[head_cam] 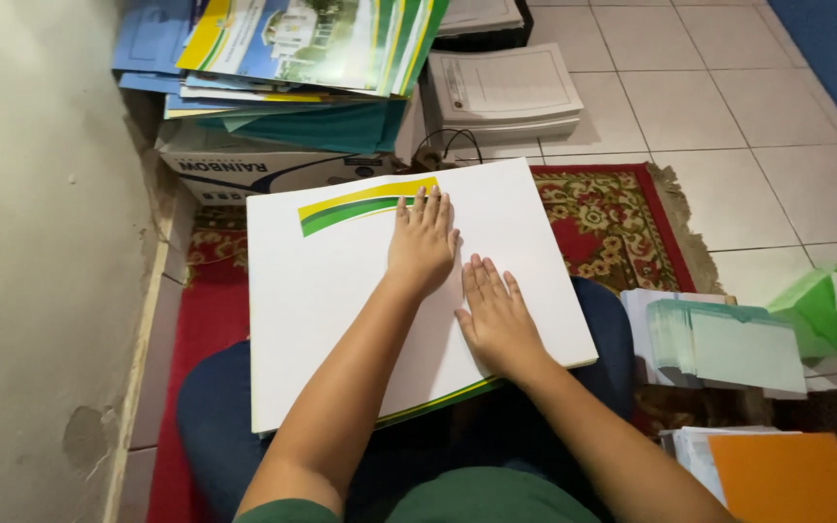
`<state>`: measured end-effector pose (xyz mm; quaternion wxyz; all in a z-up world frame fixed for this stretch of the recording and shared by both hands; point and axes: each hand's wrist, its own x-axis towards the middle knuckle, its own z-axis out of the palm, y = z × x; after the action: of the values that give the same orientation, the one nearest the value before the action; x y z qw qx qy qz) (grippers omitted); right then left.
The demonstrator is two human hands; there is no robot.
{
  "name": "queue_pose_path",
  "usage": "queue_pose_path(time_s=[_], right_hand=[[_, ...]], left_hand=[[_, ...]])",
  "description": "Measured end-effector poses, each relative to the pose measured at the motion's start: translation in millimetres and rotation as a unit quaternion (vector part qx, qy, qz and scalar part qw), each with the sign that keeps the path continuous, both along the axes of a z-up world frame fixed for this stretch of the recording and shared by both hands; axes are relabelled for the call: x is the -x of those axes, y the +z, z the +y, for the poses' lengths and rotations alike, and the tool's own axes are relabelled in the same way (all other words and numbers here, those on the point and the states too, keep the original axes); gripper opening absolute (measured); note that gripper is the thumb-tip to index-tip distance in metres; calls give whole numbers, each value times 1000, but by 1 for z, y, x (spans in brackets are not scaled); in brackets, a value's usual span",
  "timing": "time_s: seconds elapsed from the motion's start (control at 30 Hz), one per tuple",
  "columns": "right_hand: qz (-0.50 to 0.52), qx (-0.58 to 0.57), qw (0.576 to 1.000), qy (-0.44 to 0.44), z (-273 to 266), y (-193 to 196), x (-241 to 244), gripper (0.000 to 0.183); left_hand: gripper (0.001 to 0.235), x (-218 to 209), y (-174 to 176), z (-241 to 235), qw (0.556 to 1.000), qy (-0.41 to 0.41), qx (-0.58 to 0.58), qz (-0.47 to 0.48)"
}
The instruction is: Folding printed brochures in half and smoothing the creases by hand.
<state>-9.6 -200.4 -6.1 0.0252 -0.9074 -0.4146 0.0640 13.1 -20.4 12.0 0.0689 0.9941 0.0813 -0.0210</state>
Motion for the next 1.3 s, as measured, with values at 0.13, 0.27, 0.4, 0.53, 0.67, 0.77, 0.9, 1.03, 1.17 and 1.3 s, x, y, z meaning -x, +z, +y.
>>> queue_pose_path(time_s=[0.13,0.27,0.4,0.53,0.67,0.77,0.9,1.03,1.17,1.3], right_hand=[[15,-19,1000,-5,21,0,-19,66],[-8,-15,1000,-1,51,-1,-50,67],[3,-24,1000,-7,87,18,-69,76],[-55,24,998,27,109,-22,-119,79],[-74,16,997,31,116,-41,-138,75],[-70,11,997,25,106,-17,-113,73],[2,-16,1000,-4,83,0,-79,73],[8,-26,1000,-15,48,-7,-51,67],[0,-21,1000,3,12,-8,-15,67],[12,9,1000,9,-10,-3,9,68]], left_hand=[[64,5,-13,7,997,-11,43,-64],[65,3,-15,9,989,-10,91,-120],[67,2,-18,11,980,-2,128,-150],[70,-2,-23,12,979,5,135,-155],[71,-5,-25,14,973,18,149,-175],[70,-10,-34,14,971,19,143,-193],[68,-5,-32,13,970,27,151,-188],[65,-8,-43,13,976,18,110,-186],[57,-11,-44,7,989,23,56,-135],[61,-19,-18,4,996,53,61,-38]])
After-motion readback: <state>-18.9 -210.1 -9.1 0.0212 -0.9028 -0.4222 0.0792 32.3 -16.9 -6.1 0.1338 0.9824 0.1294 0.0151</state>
